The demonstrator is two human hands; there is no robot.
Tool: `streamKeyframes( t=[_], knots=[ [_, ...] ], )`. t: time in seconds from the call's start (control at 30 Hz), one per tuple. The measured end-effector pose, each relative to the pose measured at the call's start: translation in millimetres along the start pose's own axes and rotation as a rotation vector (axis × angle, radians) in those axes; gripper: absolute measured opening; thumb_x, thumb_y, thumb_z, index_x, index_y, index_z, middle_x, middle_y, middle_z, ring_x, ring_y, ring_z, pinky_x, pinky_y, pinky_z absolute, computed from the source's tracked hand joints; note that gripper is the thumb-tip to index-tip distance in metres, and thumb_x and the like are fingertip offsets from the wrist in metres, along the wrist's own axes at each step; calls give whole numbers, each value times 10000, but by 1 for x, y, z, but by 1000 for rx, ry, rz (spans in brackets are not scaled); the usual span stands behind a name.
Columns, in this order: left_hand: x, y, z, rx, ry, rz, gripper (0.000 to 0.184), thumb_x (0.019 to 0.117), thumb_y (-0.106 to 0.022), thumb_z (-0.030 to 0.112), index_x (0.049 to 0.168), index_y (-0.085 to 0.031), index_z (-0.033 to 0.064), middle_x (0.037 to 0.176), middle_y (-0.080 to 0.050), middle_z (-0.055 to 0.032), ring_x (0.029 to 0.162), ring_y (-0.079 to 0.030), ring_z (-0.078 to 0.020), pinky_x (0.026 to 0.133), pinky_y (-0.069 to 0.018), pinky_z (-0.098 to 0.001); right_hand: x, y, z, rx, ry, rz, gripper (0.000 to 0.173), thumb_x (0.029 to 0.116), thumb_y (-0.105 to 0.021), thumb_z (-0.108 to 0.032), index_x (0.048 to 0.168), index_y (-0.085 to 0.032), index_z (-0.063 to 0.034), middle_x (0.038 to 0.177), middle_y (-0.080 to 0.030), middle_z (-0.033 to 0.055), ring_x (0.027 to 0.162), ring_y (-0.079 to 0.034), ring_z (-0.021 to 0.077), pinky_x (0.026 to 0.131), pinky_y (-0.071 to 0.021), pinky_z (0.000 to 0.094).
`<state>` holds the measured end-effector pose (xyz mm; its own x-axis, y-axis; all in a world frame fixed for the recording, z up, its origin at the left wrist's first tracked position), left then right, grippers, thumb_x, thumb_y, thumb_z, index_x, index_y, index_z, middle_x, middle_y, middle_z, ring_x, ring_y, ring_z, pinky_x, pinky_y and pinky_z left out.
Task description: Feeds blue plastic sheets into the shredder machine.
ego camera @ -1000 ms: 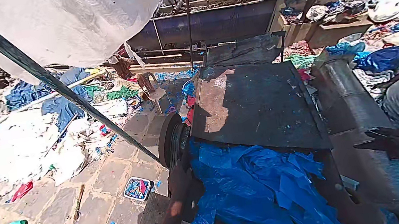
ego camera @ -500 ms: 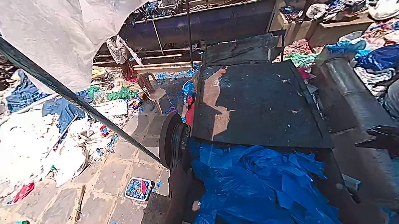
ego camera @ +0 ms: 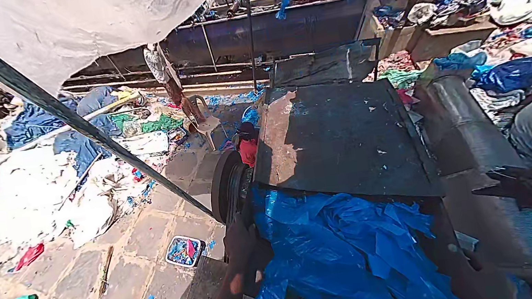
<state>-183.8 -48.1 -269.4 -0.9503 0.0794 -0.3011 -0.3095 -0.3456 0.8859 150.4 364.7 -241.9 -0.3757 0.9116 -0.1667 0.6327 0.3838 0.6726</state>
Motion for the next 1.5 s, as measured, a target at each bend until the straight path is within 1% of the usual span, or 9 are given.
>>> streamKeyframes(
  t=[0.23, 0.37, 0.5, 0.6, 0.73, 0.93, 1.03, 1.17, 1.5],
  knots=[
    [1, -2, -1, -15, -18, 1, 558, 980, -600, 435, 1436, -502, 128, 1213, -695, -127, 1110, -687, -320, 914, -557, -553, 2, 0, 3, -8, 16, 15, 569, 1061, -504, -430, 1427, -550, 3, 1264, -650, 272, 1110, -639, 410, 956, -475, 626],
    [1, -5, -4, -22, -19, -3, 598, 972, -603, 436, 1469, -481, 128, 1225, -699, -130, 1126, -686, -325, 935, -552, -559, -12, 10, -12, 15, 123, 90, 517, 1016, -576, -307, 1371, -576, 68, 1322, -618, 276, 1172, -628, 346, 1034, -486, 484],
    [-3, 3, -4, -79, -30, -16, 622, 975, -617, 430, 1496, -451, 134, 1287, -677, -137, 1161, -673, -328, 960, -541, -561, -60, 31, -58, 39, 258, 63, 539, 1031, -543, -227, 1433, -487, 128, 1482, -462, 356, 1343, -508, 409, 1105, -434, 447],
    [-15, 6, -2, -141, -131, 145, 778, 955, -635, 405, 1598, -313, 109, 1507, -522, -151, 1290, -591, -327, 1041, -491, -551, -70, 21, -25, -30, 502, 12, 816, 1001, -431, -523, 1517, -384, 108, 1561, -351, 373, 1456, -365, 488, 1183, -324, 556],
    [-41, 1, 5, -154, -472, 452, 803, 911, -598, 499, 1525, -436, 9, 1601, -378, -252, 1466, -387, -425, 1180, -290, -616, -99, -22, 15, -248, 719, -13, 1148, 833, -415, -881, 1558, -387, 8, 1583, -393, 283, 1468, -372, 465, 1164, -294, 655],
    [-111, -65, -18, -4, -636, -56, 862, 837, -673, 675, 1490, -531, 130, 1562, -472, -178, 1436, -451, -394, 1125, -347, -662, -137, -71, 27, -411, 795, -36, 1074, 779, -495, -892, 1551, -446, -146, 1609, -357, 271, 1478, -355, 469, 1095, -329, 710],
    [-131, -80, -30, 12, -517, -324, 886, 798, -810, 488, 1531, -473, 121, 1579, -406, -259, 1415, -448, -462, 1094, -391, -667, -129, -72, 9, -463, 767, 48, 1071, 778, -453, -916, 1513, -504, -138, 1589, -376, 297, 1471, -348, 515, 1093, -276, 776],
    [-122, -106, -45, 13, -590, -296, 721, 826, -791, 319, 1482, -545, 146, 1512, -467, -292, 1326, -508, -512, 1038, -438, -674, -111, -78, -17, -474, 797, 15, 1021, 774, -564, -849, 1508, -521, -140, 1589, -368, 310, 1471, -317, 555, 1071, -240, 826],
    [-114, -83, 45, -270, -786, -133, 468, 868, -722, 29, 1330, -657, 66, 1471, -521, -233, 1309, -567, -377, 1055, -518, -491, -79, -160, -28, -592, 423, -675, 968, 819, -790, -571, 1611, -341, -243, 1719, -42, 213, 1565, -24, 497, 1075, -213, 837]
  ],
)
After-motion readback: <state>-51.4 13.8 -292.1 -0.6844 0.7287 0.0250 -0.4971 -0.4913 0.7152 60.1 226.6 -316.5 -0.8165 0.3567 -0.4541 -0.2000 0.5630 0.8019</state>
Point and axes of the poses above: each hand's wrist, its own x-axis towards the middle knuckle, its own y-axis out of the back of the hand, z = x × y, the point moved 5 cm from there along x, towards the middle knuckle
